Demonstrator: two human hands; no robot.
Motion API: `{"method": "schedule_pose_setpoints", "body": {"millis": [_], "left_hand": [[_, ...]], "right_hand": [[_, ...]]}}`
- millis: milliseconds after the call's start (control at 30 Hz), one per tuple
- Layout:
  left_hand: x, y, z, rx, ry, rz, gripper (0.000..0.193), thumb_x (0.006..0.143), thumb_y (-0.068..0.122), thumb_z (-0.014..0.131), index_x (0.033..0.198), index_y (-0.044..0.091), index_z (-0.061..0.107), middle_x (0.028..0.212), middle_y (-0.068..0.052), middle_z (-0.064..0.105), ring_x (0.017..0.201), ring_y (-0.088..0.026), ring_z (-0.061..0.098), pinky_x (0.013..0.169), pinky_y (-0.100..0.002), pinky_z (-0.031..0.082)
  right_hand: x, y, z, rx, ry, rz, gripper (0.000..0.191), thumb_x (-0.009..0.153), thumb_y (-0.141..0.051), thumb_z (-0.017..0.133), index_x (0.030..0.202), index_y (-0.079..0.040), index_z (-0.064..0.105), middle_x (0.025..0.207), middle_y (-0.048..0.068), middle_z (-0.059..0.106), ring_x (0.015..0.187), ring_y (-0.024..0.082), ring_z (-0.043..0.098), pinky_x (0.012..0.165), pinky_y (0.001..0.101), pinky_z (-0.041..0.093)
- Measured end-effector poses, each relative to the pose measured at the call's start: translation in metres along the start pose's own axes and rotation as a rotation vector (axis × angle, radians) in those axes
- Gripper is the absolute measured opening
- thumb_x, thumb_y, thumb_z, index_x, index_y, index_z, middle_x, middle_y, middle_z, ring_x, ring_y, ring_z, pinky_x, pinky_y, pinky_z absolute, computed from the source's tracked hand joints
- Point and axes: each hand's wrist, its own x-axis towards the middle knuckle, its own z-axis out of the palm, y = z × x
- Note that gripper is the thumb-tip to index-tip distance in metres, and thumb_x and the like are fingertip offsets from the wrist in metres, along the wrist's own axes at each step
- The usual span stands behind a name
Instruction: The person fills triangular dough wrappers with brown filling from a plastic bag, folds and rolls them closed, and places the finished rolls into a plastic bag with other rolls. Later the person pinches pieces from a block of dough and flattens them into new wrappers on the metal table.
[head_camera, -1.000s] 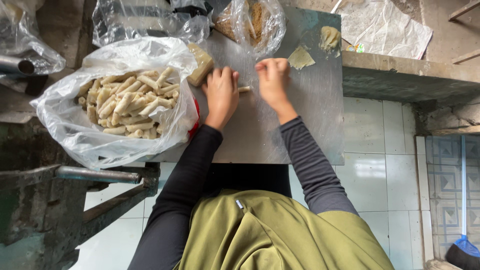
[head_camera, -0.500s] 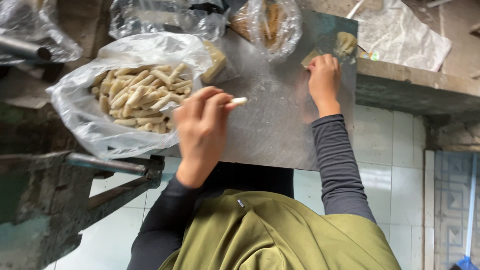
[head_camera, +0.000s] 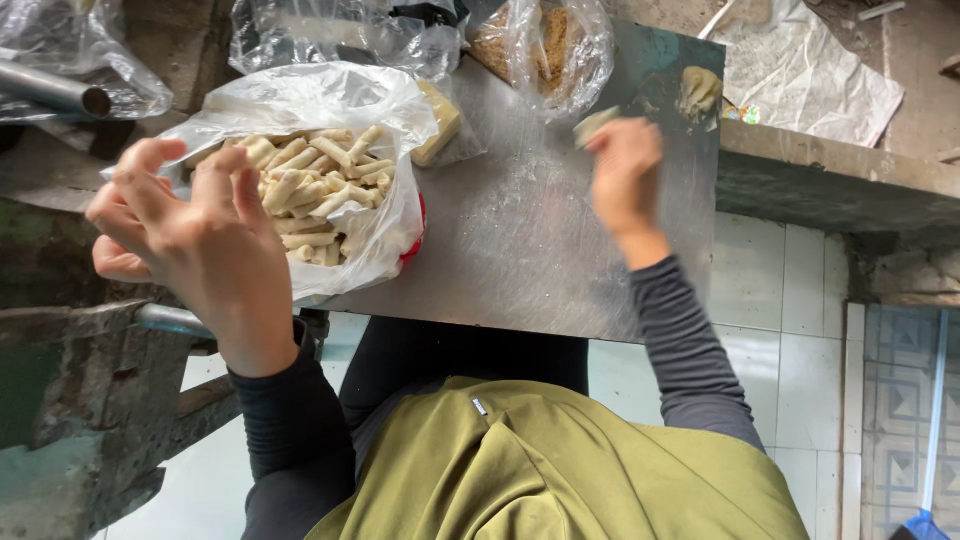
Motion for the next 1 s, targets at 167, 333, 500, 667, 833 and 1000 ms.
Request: {"method": "schedule_pose_setpoints", "body": {"millis": [167, 333, 500, 667, 833, 1000], "left_hand": [[-0.004, -0.005, 0.022, 0.041, -0.004, -0.017, 0.025, 0.085, 0.005, 0.079, 0.106, 0.019, 0.077, 0.126, 0.004, 0.063, 0.128, -0.019, 0.047, 0.106, -0.044, 0.028], [-0.013, -0.021, 0.025, 0.057, -0.022, -0.045, 0.021, 0.09, 0.007, 0.077, 0.107, 0.019, 0.074, 0.123, 0.005, 0.064, 0.124, -0.017, 0.048, 0.107, -0.04, 0.028], [-0.004, 0.013, 0.001, -0.106, 0.045, 0.005, 0.013, 0.098, 0.009, 0.081, 0.103, 0.019, 0.074, 0.122, 0.002, 0.068, 0.124, -0.019, 0.053, 0.107, -0.037, 0.033], [-0.026, 0.117, 0.024, -0.8, -0.356, 0.202, 0.028, 0.09, 0.018, 0.081, 0.106, 0.006, 0.06, 0.107, -0.013, 0.064, 0.098, -0.033, 0.061, 0.084, -0.044, 0.049], [-0.012, 0.189, 0.121, -1.036, -0.269, 0.069, 0.045, 0.093, 0.011, 0.073, 0.129, -0.001, 0.05, 0.122, -0.021, 0.057, 0.114, -0.04, 0.059, 0.098, -0.045, 0.05], [0.067, 0.235, 0.214, -0.819, -0.033, -0.235, 0.078, 0.075, 0.027, 0.083, 0.133, -0.006, 0.043, 0.119, -0.028, 0.058, 0.109, -0.046, 0.059, 0.09, -0.049, 0.05]], "right_hand": [[-0.035, -0.074, 0.007, 0.124, -0.272, -0.141, 0.009, 0.092, -0.009, 0.07, 0.099, -0.006, 0.065, 0.09, 0.011, 0.065, 0.086, 0.03, 0.061, 0.08, 0.0432, 0.043], [0.015, -0.039, 0.0, 0.277, -0.027, 0.106, 0.004, 0.103, 0.0, 0.064, 0.102, -0.004, 0.063, 0.095, 0.009, 0.068, 0.09, 0.027, 0.067, 0.081, 0.0386, 0.053], [0.092, 0.004, 0.037, -0.002, -0.049, 0.049, 0.003, 0.098, -0.007, 0.073, 0.098, -0.005, 0.075, 0.102, 0.012, 0.064, 0.101, 0.03, 0.062, 0.086, 0.0419, 0.051], [0.141, -0.009, 0.078, -0.329, -0.175, 0.082, 0.018, 0.083, -0.019, 0.082, 0.081, -0.002, 0.076, 0.114, 0.018, 0.063, 0.108, 0.036, 0.058, 0.09, 0.0477, 0.047], [0.161, -0.038, 0.083, -0.484, -0.242, 0.243, 0.014, 0.076, -0.017, 0.079, 0.079, -0.003, 0.076, 0.114, 0.018, 0.063, 0.113, 0.038, 0.055, 0.096, 0.0496, 0.043], [0.165, -0.038, 0.064, -0.431, -0.11, 0.208, 0.016, 0.079, -0.016, 0.078, 0.085, -0.002, 0.075, 0.102, 0.019, 0.067, 0.101, 0.038, 0.061, 0.088, 0.0505, 0.046]]}}
